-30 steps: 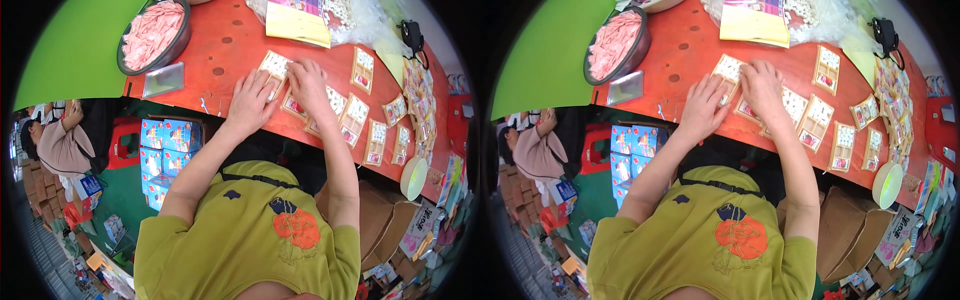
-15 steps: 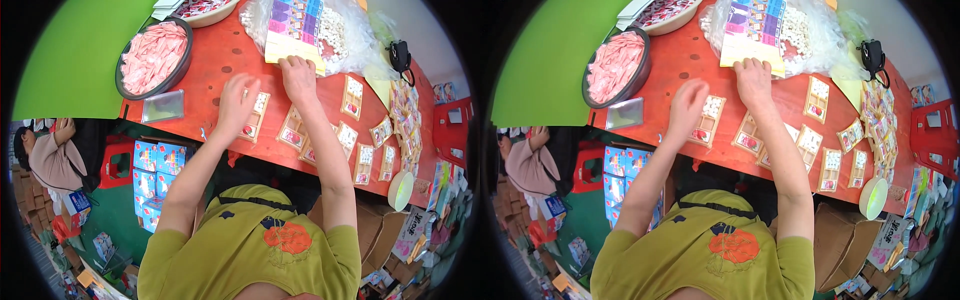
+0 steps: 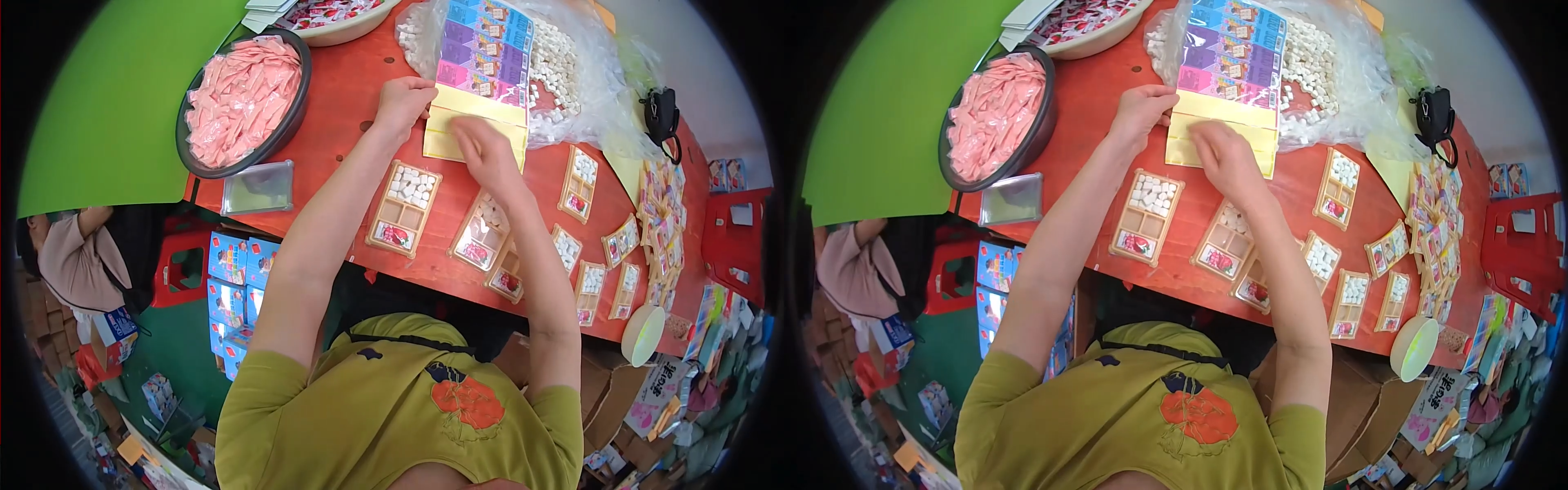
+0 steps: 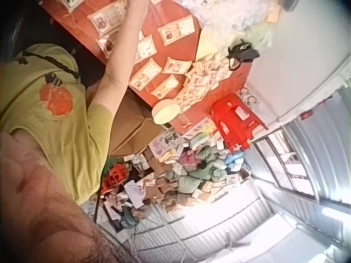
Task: Manually packaging small white blocks into plastic trays and sealing them with colorful stickers.
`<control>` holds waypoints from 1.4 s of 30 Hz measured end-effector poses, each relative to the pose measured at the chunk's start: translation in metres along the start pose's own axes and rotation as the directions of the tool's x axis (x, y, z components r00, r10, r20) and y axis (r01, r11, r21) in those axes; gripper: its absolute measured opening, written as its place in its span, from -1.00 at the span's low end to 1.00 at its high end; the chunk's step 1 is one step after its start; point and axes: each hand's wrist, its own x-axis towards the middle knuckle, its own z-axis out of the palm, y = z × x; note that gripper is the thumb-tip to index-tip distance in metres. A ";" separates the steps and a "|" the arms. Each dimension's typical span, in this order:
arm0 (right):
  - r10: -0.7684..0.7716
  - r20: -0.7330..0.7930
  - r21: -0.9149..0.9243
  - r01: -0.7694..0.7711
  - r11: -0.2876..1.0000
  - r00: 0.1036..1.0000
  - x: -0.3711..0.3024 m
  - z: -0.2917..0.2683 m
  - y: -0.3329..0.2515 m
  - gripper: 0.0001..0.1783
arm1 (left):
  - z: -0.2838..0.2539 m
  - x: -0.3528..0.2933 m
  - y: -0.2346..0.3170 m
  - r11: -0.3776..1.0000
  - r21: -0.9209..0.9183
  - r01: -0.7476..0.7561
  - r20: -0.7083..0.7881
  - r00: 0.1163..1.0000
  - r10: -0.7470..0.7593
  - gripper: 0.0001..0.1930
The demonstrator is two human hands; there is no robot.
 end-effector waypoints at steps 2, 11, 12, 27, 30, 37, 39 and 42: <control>-0.004 -0.091 -0.026 0.001 1.000 0.996 0.027 0.008 0.001 -0.86 | -0.002 -0.004 0.001 1.000 -0.012 -0.011 0.013 1.000 0.012 -0.78; -0.044 -0.194 -0.204 0.004 0.979 0.980 0.074 0.029 0.014 -0.87 | 0.004 -0.002 0.004 0.993 -0.099 0.066 0.044 0.997 -0.062 -0.77; -0.036 -0.176 -0.185 0.003 0.983 0.984 0.074 0.027 0.015 -0.87 | 0.005 -0.003 0.004 0.992 -0.119 0.041 0.047 0.998 -0.036 -0.78; -0.103 -0.207 -0.166 0.069 0.984 0.973 0.081 0.026 0.033 -0.91 | 0.011 0.003 -0.014 0.977 -0.172 -0.127 -0.007 0.992 0.128 -0.82; -0.182 -0.144 -0.190 0.154 0.970 0.973 0.081 0.019 0.038 -0.91 | 0.009 0.005 -0.015 0.985 -0.117 -0.131 0.019 0.991 0.134 -0.81; -0.153 -0.094 -0.275 0.121 0.954 0.984 0.082 0.020 0.030 -0.92 | 0.003 0.008 -0.022 0.971 -0.082 -0.226 0.059 0.971 0.232 -0.81; -0.074 -0.154 -0.190 0.044 0.981 0.985 0.081 0.021 0.030 -0.92 | 0.006 0.006 -0.023 0.969 -0.062 -0.239 0.057 0.968 0.243 -0.81; -0.051 -0.190 -0.120 0.029 0.992 0.980 0.083 0.024 0.036 -0.92 | 0.008 0.006 -0.023 0.975 -0.079 -0.209 0.011 0.978 0.210 -0.81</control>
